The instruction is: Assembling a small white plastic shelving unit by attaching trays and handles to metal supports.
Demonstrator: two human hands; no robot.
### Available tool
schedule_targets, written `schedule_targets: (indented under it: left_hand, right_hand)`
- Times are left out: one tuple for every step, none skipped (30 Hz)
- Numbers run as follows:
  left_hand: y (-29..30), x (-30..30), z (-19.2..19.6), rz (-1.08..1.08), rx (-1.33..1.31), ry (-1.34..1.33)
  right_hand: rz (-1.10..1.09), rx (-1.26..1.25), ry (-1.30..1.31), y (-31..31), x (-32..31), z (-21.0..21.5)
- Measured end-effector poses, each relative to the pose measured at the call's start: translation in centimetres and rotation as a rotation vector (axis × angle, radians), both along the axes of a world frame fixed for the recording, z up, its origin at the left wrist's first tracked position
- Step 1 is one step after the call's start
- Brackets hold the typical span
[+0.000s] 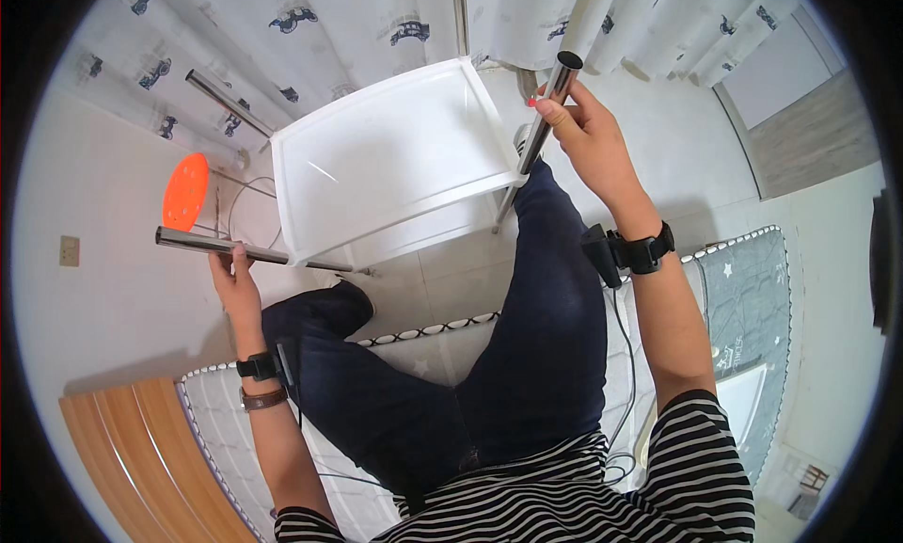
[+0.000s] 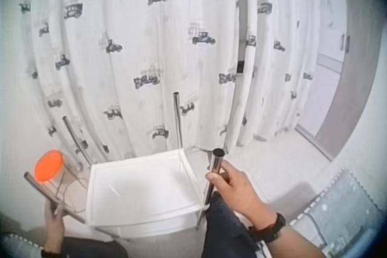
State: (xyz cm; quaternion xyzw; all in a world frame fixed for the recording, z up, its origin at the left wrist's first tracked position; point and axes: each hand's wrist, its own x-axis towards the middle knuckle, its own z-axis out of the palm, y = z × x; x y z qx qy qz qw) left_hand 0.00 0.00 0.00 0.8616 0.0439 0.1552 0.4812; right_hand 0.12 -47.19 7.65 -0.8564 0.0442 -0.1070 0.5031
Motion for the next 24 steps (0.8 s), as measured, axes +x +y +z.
schedule_targets:
  left_hand:
    - [-0.3, -0.1, 0.3, 0.021, -0.030, -0.020]
    - [-0.6, -0.4, 0.4, 0.042, -0.060, -0.041]
    - [-1.3, -0.7, 0.3, 0.043, -0.060, -0.039]
    - [-2.0, -1.2, 0.2, -0.014, 0.031, -0.077]
    - [-2.5, -1.4, 0.1, -0.072, 0.123, -0.115]
    - [-2.3, -1.1, 0.1, -0.076, 0.124, -0.113]
    - [-2.0, -0.8, 0.1, -0.045, 0.105, -0.117]
    - [-1.7, -0.5, 0.1, -0.013, 0.085, -0.122]
    - [-1.7, -0.6, 0.0, -0.013, 0.081, -0.116]
    - [-1.8, -0.6, -0.1, -0.011, 0.076, -0.112]
    - [-1.9, -0.6, -0.3, -0.008, 0.070, -0.108]
    - [-1.9, -0.6, -0.4, -0.007, 0.064, -0.101]
    - [-2.0, -0.4, -0.6, -0.048, 0.021, -0.104]
    - [-2.1, -0.3, -0.8, -0.089, -0.022, -0.108]
    - [-1.9, -0.1, -0.9, -0.085, -0.027, -0.108]
    - [-1.7, 0.0, -1.0, -0.074, -0.031, -0.097]
    - [-1.7, 0.0, -1.1, -0.062, -0.034, -0.087]
    - [-1.8, 0.0, -1.1, -0.061, -0.040, -0.088]
    - [-1.9, 0.0, -0.9, -0.069, -0.022, -0.080]
    - [-2.0, 0.0, -0.8, -0.078, -0.002, -0.072]
    - [-1.9, -0.1, -0.9, -0.073, -0.003, -0.073]
    - [-1.9, -0.1, -1.2, -0.073, -0.013, -0.063]
    - [-1.8, -0.1, -1.3, -0.073, -0.022, -0.054]
    - [-2.0, -0.1, -1.1, -0.068, -0.022, -0.055]
  right_hand:
    - [0.005, 0.020, -0.024, 0.3, -0.1, 0.0]
    - [0.010, 0.039, -0.048, 0.5, -0.2, -0.1]
    - [0.011, 0.039, -0.046, 0.3, -0.1, -0.2]
    - [0.019, 0.029, -0.060, 0.1, 0.1, -0.2]
    - [0.027, 0.018, -0.075, -0.1, 0.3, -0.3]
    - [0.022, 0.020, -0.073, 0.0, 0.3, -0.4]
    - [0.023, 0.029, -0.075, 0.3, 0.4, -0.4]
    - [0.025, 0.038, -0.078, 0.5, 0.4, -0.4]
    - [0.024, 0.034, -0.072, 0.6, 0.4, -0.3]
    - [0.025, 0.023, -0.064, 0.7, 0.3, -0.2]
    - [0.026, 0.012, -0.056, 0.7, 0.2, -0.1]
    - [0.028, 0.006, -0.049, 0.7, 0.2, -0.1]
    - [0.029, -0.001, -0.060, 0.6, 0.2, -0.2]
    - [0.030, -0.009, -0.072, 0.6, 0.2, -0.2]
    - [0.034, -0.014, -0.071, 0.7, 0.2, -0.2]
    - [0.038, -0.015, -0.056, 0.8, 0.2, -0.1]
    - [0.042, -0.015, -0.042, 0.9, 0.2, 0.0]
    - [0.043, -0.021, -0.043, 0.8, 0.1, 0.0]
    - [0.039, -0.026, -0.029, 0.8, 0.1, 0.0]
    - [0.035, -0.030, -0.014, 0.7, 0.1, 0.0]
    - [0.040, -0.031, -0.015, 0.7, 0.1, -0.1]
    - [0.016, -0.036, -0.039, 0.6, 0.2, -0.3]
    - [-0.008, -0.041, -0.063, 0.6, 0.2, -0.4]
    - [-0.003, -0.041, -0.064, 0.6, 0.1, -0.6]
